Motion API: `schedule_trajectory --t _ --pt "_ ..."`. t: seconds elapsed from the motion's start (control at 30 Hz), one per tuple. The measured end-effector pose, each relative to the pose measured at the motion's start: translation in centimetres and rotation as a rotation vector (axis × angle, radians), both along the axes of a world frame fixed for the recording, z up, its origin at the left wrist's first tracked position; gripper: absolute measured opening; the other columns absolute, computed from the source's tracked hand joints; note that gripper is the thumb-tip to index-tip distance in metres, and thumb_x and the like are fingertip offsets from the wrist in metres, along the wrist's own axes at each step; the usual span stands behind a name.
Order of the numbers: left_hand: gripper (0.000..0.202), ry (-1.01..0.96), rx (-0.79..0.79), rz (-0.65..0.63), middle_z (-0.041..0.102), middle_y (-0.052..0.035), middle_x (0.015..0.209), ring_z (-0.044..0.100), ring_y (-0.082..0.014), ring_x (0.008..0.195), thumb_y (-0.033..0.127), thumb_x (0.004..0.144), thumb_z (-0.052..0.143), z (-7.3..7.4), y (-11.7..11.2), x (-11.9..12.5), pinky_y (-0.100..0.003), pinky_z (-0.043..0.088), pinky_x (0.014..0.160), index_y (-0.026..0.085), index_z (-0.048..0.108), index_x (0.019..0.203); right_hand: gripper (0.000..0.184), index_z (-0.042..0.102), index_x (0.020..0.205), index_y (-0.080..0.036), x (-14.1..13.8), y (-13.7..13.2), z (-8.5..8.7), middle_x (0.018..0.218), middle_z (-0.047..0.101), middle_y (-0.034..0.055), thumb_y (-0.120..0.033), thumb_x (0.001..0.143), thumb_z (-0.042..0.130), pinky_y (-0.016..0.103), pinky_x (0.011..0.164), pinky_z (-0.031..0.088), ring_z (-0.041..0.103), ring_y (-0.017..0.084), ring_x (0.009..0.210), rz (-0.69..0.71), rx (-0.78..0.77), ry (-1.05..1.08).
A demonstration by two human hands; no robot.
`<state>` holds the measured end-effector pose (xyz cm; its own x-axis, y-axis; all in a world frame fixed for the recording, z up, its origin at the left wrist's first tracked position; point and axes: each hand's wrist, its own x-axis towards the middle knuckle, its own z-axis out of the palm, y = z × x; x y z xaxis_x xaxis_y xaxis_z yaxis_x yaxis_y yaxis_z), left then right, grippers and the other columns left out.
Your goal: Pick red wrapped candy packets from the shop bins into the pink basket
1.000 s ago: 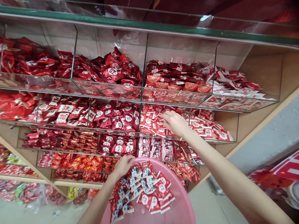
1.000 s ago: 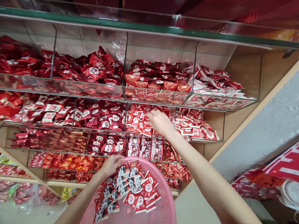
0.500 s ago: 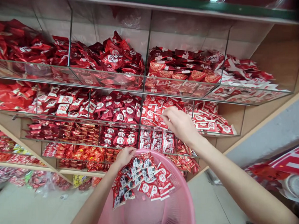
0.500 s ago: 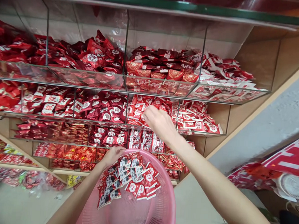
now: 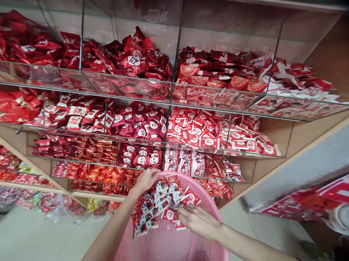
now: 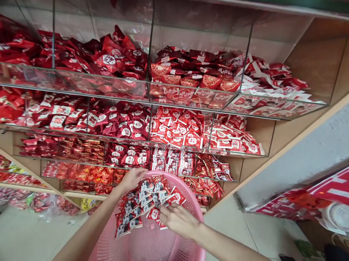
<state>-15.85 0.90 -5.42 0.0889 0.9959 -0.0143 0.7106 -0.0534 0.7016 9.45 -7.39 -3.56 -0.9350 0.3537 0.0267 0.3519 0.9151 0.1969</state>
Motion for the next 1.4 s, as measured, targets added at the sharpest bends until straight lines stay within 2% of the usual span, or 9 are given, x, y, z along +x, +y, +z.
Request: schedule_trajectory --t 0.2,0.4,0.5,0.63,0.73,0.93,1.13,1.27,1.4 --pt "0.040 0.025 -0.019 0.011 0.067 -0.0057 0.110 0.061 -0.0198 0.100 0.043 0.085 0.042 0.0 0.0 -0.1 -0.026 0.043 0.086 0.022 0.065 0.111 0.005 0.061 0.080 -0.014 -0.8 -0.5 -2.6 0.078 0.063 0.0042 -0.010 0.079 0.058 0.033 0.066 0.045 0.059 0.019 0.076 -0.142 0.031 -0.011" --pt "0.039 0.040 -0.014 0.015 0.067 -0.0049 0.110 0.061 -0.0195 0.100 0.041 0.085 0.042 0.1 0.0 0.0 -0.026 0.043 0.085 0.023 0.066 0.110 0.019 0.063 0.083 -0.014 -3.0 -1.1 -2.9 0.082 0.063 0.0060 -0.033 0.080 0.060 0.036 0.068 0.046 0.057 0.021 0.080 -0.172 -0.023 0.005" --pt "0.039 0.048 -0.008 0.012 0.067 -0.0058 0.110 0.061 -0.0203 0.100 0.041 0.085 0.042 0.2 0.0 0.0 -0.026 0.043 0.085 0.023 0.066 0.110 0.017 0.064 0.079 -0.016 -4.6 -1.0 -3.8 0.079 0.063 0.0055 -0.031 0.083 0.056 0.035 0.064 0.046 0.056 0.021 0.078 -0.142 -0.006 -0.007" --pt "0.039 0.057 -0.016 0.018 0.068 -0.0054 0.110 0.061 -0.0204 0.101 0.042 0.085 0.043 0.4 -0.1 0.1 -0.026 0.044 0.084 0.024 0.066 0.110 0.009 0.067 0.073 -0.016 -6.1 -1.4 -5.5 0.077 0.065 0.0068 -0.018 0.079 0.060 0.035 0.065 0.046 0.055 0.021 0.079 -0.153 0.063 -0.107" --pt "0.038 0.061 -0.027 0.016 0.068 -0.0046 0.110 0.061 -0.0194 0.101 0.042 0.085 0.042 0.4 -0.1 0.0 -0.025 0.043 0.085 0.024 0.066 0.110 0.006 0.069 0.073 -0.015 -6.8 -2.2 -6.0 0.079 0.066 0.0083 -0.016 0.075 0.063 0.035 0.066 0.046 0.056 0.022 0.080 -0.135 0.081 -0.154" --pt "0.040 0.055 0.002 -0.005 0.068 -0.0047 0.109 0.061 -0.0191 0.100 0.042 0.086 0.041 0.0 0.0 -0.1 -0.024 0.043 0.085 0.024 0.066 0.111 0.012 0.072 0.080 -0.015 -9.0 -3.5 -6.1 0.082 0.069 0.0092 -0.018 0.076 0.061 0.039 0.074 0.045 0.058 0.024 0.084 -0.102 0.007 -0.328" --pt "0.040 0.062 0.002 -0.005 0.068 -0.0048 0.110 0.062 -0.0194 0.100 0.042 0.086 0.041 0.1 0.0 -0.1 -0.024 0.043 0.083 0.024 0.066 0.111 0.016 0.071 0.087 -0.013 -10.7 -3.4 -6.1 0.088 0.068 0.0113 -0.013 0.077 0.057 0.040 0.072 0.044 0.057 0.026 0.090 -0.232 -0.054 -0.422" --pt "0.039 0.069 -0.012 -0.006 0.068 -0.0061 0.109 0.062 -0.0206 0.098 0.040 0.086 0.041 0.4 -0.1 0.0 -0.026 0.044 0.081 0.023 0.065 0.111 0.020 0.067 0.094 -0.010 -9.7 -2.6 -4.0 0.094 0.066 0.0123 -0.010 0.081 0.051 0.037 0.070 0.046 0.058 0.024 0.089 -0.274 -0.066 -0.310" --pt "0.039 0.062 -0.026 0.017 0.068 -0.0061 0.109 0.062 -0.0207 0.097 0.041 0.086 0.041 0.6 -0.1 0.1 -0.025 0.044 0.079 0.023 0.066 0.111 0.026 0.060 0.105 -0.012 -6.8 -2.1 -1.5 0.100 0.065 0.0106 -0.022 0.082 0.057 0.037 0.079 0.048 0.059 0.023 0.095 -0.314 -0.250 -0.173"
